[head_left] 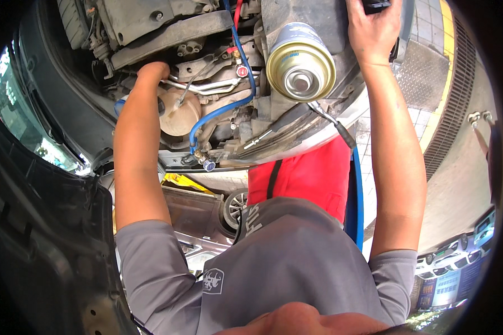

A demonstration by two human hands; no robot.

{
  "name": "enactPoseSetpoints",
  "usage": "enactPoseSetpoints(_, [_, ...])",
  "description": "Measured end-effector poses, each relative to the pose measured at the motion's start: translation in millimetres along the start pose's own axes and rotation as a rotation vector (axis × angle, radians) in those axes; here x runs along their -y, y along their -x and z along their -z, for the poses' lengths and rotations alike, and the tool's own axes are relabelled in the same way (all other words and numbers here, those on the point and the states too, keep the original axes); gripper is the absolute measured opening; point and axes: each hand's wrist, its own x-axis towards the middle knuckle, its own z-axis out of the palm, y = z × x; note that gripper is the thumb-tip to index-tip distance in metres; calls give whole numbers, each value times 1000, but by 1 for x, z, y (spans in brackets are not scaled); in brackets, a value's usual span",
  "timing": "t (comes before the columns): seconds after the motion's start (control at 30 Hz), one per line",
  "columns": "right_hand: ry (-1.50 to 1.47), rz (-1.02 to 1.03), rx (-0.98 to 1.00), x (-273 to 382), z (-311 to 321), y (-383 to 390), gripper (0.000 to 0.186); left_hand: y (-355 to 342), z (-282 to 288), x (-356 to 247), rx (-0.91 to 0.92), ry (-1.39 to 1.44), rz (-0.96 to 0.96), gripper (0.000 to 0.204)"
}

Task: The person works under the hood of a car, using a flashlight and a wrench to adjust components in the engine bay. They connect and disconnect hoses and gauges, and later remove a small black component from the engine area.

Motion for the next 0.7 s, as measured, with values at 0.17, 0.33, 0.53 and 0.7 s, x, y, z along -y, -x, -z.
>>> enactPoseSetpoints(0.17, [18,22,-19,-4,-1,2,38,42,31,-17,146,-33,-94,34])
enactPoseSetpoints(0.33, [-28,54,-66,-11,-7,3,39,25,22,-6,45,-11,-71,34])
enactPoseSetpoints(0.53, [-51,4,-72,-14,-9,6,42,5,14,-2,55,-37,-93,32])
enactPoseSetpoints(0.7, [-34,28,-47,-14,-7,5,43,2,10,-1,82,41,-2,32])
